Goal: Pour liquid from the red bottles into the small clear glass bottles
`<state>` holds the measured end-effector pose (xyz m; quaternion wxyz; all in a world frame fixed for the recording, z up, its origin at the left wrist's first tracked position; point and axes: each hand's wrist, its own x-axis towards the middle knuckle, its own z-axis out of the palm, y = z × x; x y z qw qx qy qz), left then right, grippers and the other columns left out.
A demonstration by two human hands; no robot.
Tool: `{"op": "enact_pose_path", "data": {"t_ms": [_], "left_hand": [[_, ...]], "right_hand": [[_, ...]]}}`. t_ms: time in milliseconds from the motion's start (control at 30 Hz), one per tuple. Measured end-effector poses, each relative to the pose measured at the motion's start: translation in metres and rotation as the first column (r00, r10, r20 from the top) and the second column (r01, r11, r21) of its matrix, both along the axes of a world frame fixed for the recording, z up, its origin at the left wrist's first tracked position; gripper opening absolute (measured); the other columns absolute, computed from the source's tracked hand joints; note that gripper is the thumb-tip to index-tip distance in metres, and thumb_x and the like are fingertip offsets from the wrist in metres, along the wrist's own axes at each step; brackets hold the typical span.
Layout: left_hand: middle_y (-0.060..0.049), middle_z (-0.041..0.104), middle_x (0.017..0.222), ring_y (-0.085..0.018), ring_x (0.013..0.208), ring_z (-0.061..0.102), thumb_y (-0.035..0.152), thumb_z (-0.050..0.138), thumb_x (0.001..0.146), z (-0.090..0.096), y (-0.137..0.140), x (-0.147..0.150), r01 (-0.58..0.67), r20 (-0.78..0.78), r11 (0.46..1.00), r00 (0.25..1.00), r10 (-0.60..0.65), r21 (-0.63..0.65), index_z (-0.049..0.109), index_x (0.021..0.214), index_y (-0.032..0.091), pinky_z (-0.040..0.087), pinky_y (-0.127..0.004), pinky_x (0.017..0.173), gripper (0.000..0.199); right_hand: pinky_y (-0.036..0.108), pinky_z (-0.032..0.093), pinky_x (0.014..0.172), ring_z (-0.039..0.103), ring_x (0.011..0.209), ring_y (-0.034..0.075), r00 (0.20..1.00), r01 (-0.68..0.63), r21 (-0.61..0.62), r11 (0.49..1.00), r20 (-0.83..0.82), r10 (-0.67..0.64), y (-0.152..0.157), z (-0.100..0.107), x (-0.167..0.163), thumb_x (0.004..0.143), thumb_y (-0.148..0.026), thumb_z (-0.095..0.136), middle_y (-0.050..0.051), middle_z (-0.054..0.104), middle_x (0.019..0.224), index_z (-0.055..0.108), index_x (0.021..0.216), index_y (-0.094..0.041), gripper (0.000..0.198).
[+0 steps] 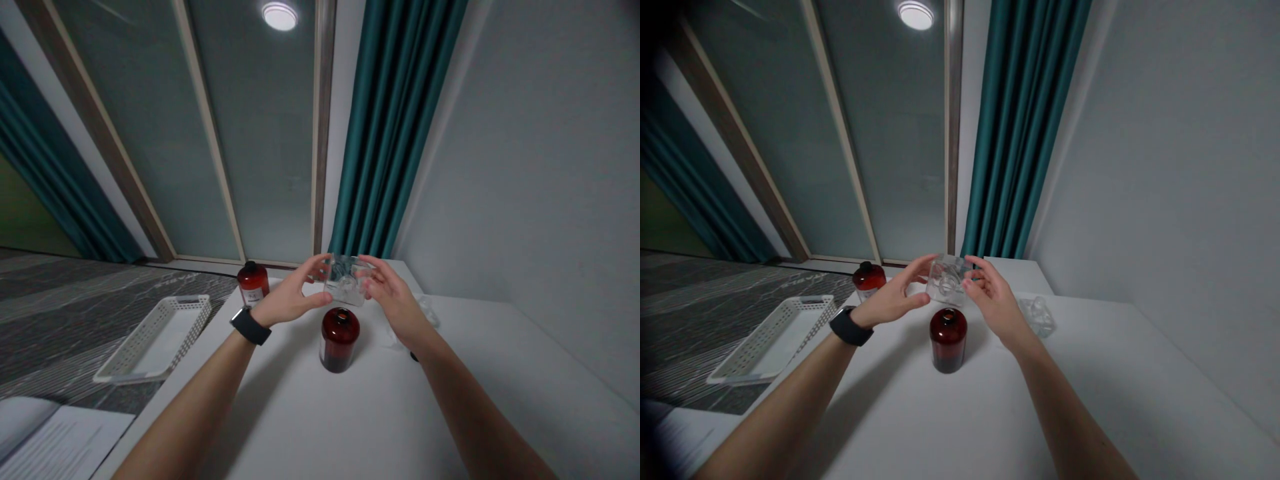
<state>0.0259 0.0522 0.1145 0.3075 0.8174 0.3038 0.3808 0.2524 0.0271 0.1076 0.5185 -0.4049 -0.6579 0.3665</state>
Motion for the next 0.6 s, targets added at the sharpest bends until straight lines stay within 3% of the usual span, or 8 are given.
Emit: {"op": "enact_pose_path", "data": {"t_ms": [67,133,300,433,600], "left_hand": [[-0.015,0.041,0.146,-0.033,0.128,0.047,0.046,0.077,0.076,0.005,-0.003,-0.004,0.035,-0.025,0.995,0.999,-0.033,0.088,0.027,0.148,0.028,0.041,-0.051,0.105,0.09],[-0.013,0.033,0.152,-0.033,0.134,0.04,0.044,0.081,0.073,0.01,-0.007,-0.004,0.038,-0.06,0.986,0.998,-0.028,0.163,0.023,0.15,0.032,0.04,-0.051,0.107,0.097],[-0.009,0.043,0.144,-0.03,0.135,0.039,0.037,0.078,0.077,0.013,-0.014,0.003,-0.004,-0.096,0.952,0.995,0.035,0.307,0.034,0.143,0.033,0.032,-0.05,0.114,0.079],[-0.009,0.052,0.134,-0.03,0.126,0.049,0.038,0.081,0.073,0.014,-0.018,0.004,-0.058,-0.076,0.958,0.994,0.082,0.282,0.042,0.135,0.028,0.038,-0.049,0.109,0.073],[-0.011,0.056,0.131,-0.03,0.12,0.054,0.04,0.08,0.074,0.015,-0.028,-0.004,-0.124,-0.036,0.985,0.991,0.13,0.123,0.044,0.133,0.025,0.041,-0.05,0.105,0.071]], "right_hand": [[0.035,0.049,0.075,0.06,0.086,0.02,1.0,0.019,-0.02,1.0,-0.007,-0.019,-0.002,0.003,-0.001,0.086,-0.044,0.057,0.005,0.064,0.101,0.056,0.123,-0.025,0.041],[0.033,0.047,0.067,0.058,0.076,0.018,1.0,0.015,-0.043,0.999,-0.009,-0.016,-0.004,0.006,-0.002,0.086,-0.045,0.055,0.004,0.063,0.093,0.057,0.12,-0.024,0.039],[0.033,0.046,0.067,0.056,0.073,0.018,0.999,-0.023,-0.076,0.997,0.032,0.025,-0.012,0.013,-0.006,0.089,-0.045,0.051,0.002,0.06,0.082,0.056,0.118,-0.024,0.036],[0.036,0.048,0.074,0.057,0.076,0.02,0.992,-0.012,-0.063,0.998,0.126,0.02,-0.017,0.016,-0.006,0.094,-0.046,0.044,0.001,0.059,0.08,0.055,0.12,-0.024,0.036],[0.037,0.047,0.077,0.06,0.083,0.021,0.987,-0.019,-0.064,0.998,0.16,0.029,-0.018,0.013,-0.005,0.096,-0.05,0.037,0.004,0.063,0.093,0.052,0.128,-0.024,0.044]]}}
